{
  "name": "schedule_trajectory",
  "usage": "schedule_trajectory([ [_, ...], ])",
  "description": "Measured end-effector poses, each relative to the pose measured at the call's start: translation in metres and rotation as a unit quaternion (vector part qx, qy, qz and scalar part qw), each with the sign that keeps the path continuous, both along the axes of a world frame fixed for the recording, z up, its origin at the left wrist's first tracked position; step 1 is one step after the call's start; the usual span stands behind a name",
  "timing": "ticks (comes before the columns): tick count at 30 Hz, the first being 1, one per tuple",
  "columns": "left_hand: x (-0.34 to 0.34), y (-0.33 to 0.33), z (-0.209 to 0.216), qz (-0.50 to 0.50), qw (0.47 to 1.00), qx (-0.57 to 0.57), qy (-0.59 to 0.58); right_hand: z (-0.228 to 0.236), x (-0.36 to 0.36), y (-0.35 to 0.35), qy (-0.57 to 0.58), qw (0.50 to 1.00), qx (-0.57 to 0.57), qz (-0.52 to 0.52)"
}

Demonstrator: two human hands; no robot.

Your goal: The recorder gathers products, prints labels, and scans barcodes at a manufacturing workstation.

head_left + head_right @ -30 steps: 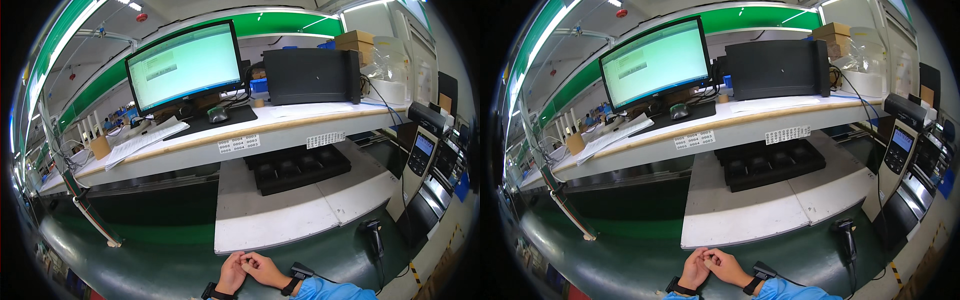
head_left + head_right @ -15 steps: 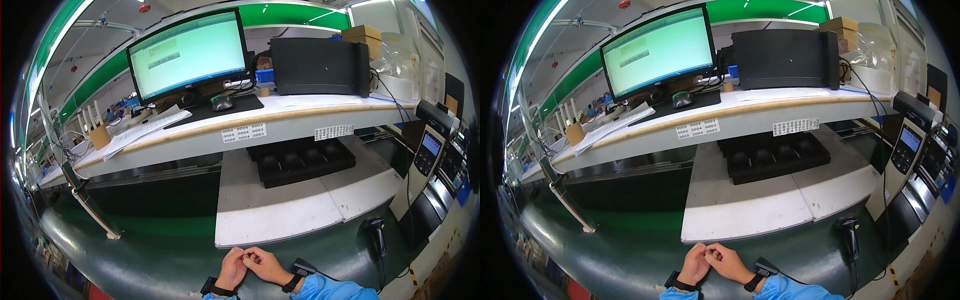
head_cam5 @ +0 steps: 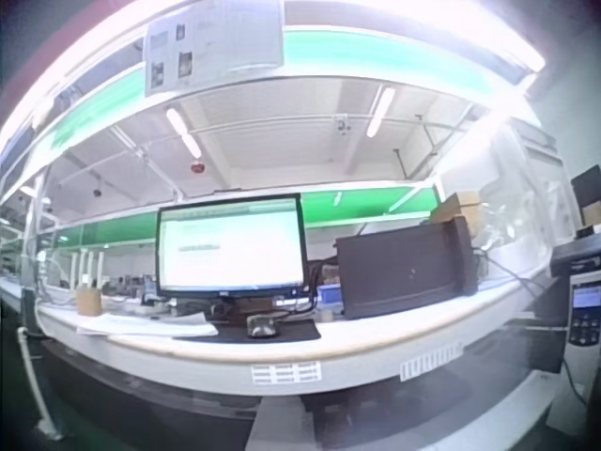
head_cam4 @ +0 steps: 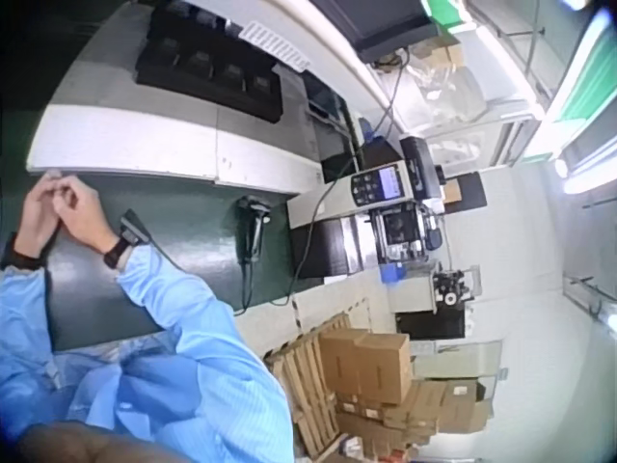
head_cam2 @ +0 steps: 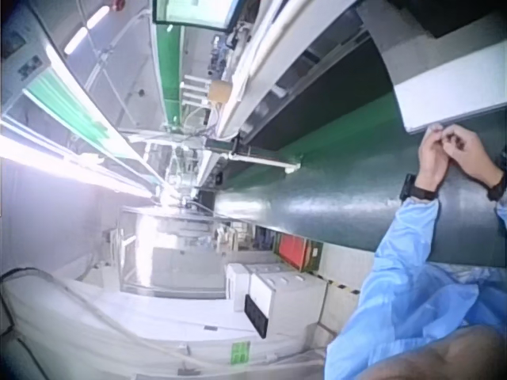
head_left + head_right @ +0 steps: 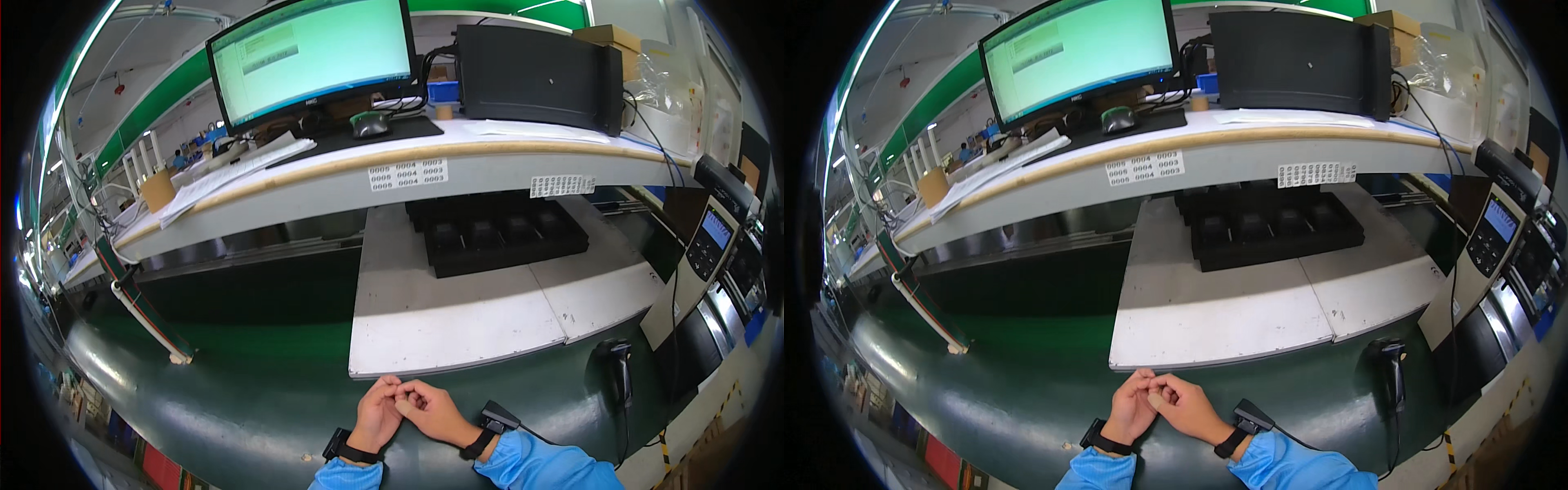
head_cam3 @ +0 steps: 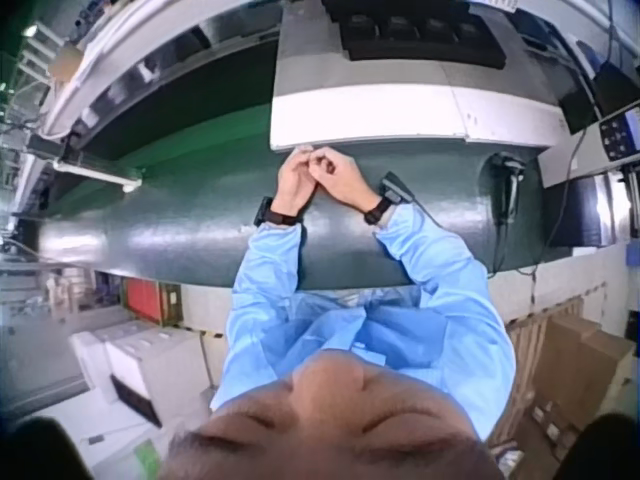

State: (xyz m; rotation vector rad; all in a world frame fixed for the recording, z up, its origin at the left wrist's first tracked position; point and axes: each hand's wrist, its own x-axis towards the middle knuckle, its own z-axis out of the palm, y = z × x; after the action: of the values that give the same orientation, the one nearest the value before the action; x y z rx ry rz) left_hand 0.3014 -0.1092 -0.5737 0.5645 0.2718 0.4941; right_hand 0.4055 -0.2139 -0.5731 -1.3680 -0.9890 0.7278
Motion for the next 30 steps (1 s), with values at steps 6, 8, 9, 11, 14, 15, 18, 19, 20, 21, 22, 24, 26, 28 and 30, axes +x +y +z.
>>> schedule_trajectory([
  [6, -0.002, 0.004, 0.005, 0.007, 1.000, -0.025, -0.010, 0.003, 0.014, -0.002, 0.172, 0.983, 0.029, 0.055],
  [8, -0.003, 0.003, 0.008, -0.034, 0.995, -0.042, -0.079, 0.005, 0.022, -0.003, 0.249, 0.968, -0.018, 0.013],
  [9, -0.003, 0.002, 0.009, -0.022, 0.997, -0.056, -0.050, 0.005, 0.024, -0.002, 0.271, 0.962, 0.001, 0.021],
  [11, -0.003, 0.001, 0.012, -0.015, 0.997, -0.062, -0.052, 0.006, 0.028, -0.002, 0.304, 0.952, 0.022, 0.033],
  [14, -0.003, 0.000, 0.014, -0.015, 0.997, -0.063, -0.041, 0.004, 0.027, -0.001, 0.273, 0.961, 0.008, 0.037],
  [15, -0.003, 0.001, 0.014, -0.023, 0.997, -0.060, -0.049, 0.003, 0.025, -0.001, 0.227, 0.974, -0.015, 0.023],
  [18, -0.004, 0.003, 0.012, -0.024, 0.997, -0.057, -0.040, -0.001, 0.017, 0.000, 0.167, 0.983, 0.036, 0.065],
  [19, -0.004, 0.003, 0.011, -0.024, 0.998, -0.058, -0.017, -0.002, 0.015, 0.001, 0.137, 0.987, 0.033, 0.077],
  [20, -0.004, 0.004, 0.010, -0.014, 0.998, -0.059, -0.019, -0.003, 0.013, 0.001, 0.137, 0.986, 0.053, 0.080],
  [21, -0.004, 0.004, 0.009, -0.015, 0.999, -0.049, -0.018, -0.004, 0.012, 0.001, 0.109, 0.990, 0.041, 0.082],
  [22, -0.004, 0.004, 0.008, -0.020, 0.999, -0.041, -0.009, -0.005, 0.012, 0.001, 0.080, 0.994, 0.000, 0.074],
  [24, -0.004, 0.004, 0.008, -0.019, 0.999, -0.036, -0.008, -0.005, 0.012, 0.002, 0.084, 0.992, 0.023, 0.087],
  [26, -0.004, 0.004, 0.008, -0.021, 0.999, -0.030, -0.006, -0.005, 0.013, 0.001, 0.077, 0.994, -0.007, 0.083],
  [28, -0.004, 0.004, 0.009, -0.028, 0.999, -0.039, -0.003, -0.005, 0.014, 0.001, 0.083, 0.992, 0.007, 0.094],
  [30, -0.004, 0.004, 0.010, -0.023, 0.999, -0.033, -0.003, -0.006, 0.014, 0.001, 0.074, 0.994, -0.020, 0.072],
])
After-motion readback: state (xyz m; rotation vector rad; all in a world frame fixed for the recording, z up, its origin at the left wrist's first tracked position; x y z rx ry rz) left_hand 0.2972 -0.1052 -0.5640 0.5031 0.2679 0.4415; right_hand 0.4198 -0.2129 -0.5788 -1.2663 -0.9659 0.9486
